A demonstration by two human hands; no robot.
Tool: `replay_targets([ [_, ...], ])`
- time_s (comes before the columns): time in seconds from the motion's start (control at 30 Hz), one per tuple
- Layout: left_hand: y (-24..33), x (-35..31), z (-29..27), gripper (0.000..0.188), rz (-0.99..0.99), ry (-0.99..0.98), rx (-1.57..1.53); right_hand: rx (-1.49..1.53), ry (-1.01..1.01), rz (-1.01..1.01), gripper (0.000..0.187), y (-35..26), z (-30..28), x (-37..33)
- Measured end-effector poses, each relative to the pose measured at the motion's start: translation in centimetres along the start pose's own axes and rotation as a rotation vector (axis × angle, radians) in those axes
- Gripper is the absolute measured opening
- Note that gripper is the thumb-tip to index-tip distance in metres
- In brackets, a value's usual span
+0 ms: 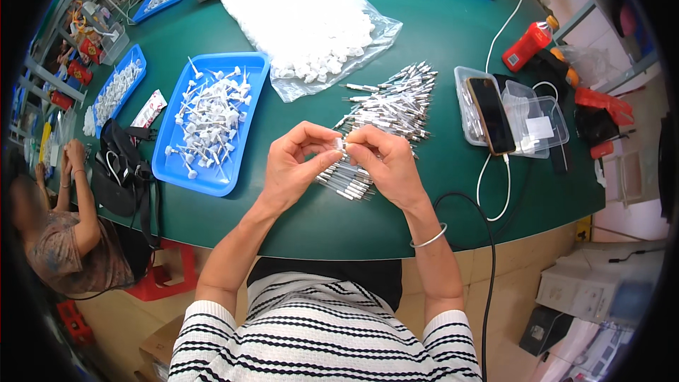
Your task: The person repeatedly picks up small white plastic caps and silver metal rods from a green table. They insert the metal rods into the plastic caps by hand and place the assembled units into a blue tray. The process is repetitive and involves handling small parts one at a time.
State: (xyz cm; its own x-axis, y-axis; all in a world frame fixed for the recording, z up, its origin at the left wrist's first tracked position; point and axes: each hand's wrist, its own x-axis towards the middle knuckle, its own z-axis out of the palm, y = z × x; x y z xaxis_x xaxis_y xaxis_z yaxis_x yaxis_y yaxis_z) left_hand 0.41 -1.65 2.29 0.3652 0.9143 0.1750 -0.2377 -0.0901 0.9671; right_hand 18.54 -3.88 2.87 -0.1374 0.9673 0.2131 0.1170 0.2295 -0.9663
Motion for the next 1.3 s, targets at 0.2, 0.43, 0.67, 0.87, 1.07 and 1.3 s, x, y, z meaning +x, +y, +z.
replay_targets([
  [0.2,0.3,-0.2,0.1,0.025,0.142,-0.014,0.027,0.403,-0.112,0.094,0.011,0.4,0.1,0.3],
  [0.43,0.9,-0.2,-0.1,0.019,0.258,0.007,0.143,0.423,-0.168,0.092,0.014,1.0,0.3,0.3],
  [0.67,0.8,-0.5,-0.3,0.019,0.236,-0.048,0.101,0.579,-0.238,0.114,0.013,1.8,0.5,0.0],
  [0.87,0.8,-0.4,-0.3,0.022,0.274,-0.061,0.081,0.676,-0.232,0.12,0.012,1.7,0.8,0.0],
  [1.07,2.5,0.0,-1.4,0.024,0.053,-0.193,-0.015,0.562,-0.185,0.079,0.011,1.6,0.2,0.3],
  [1.3,2.8,0.1,-1.8,0.014,-0.159,-0.168,-0.13,0.43,-0.228,0.072,0.016,1.6,0.1,0.1],
])
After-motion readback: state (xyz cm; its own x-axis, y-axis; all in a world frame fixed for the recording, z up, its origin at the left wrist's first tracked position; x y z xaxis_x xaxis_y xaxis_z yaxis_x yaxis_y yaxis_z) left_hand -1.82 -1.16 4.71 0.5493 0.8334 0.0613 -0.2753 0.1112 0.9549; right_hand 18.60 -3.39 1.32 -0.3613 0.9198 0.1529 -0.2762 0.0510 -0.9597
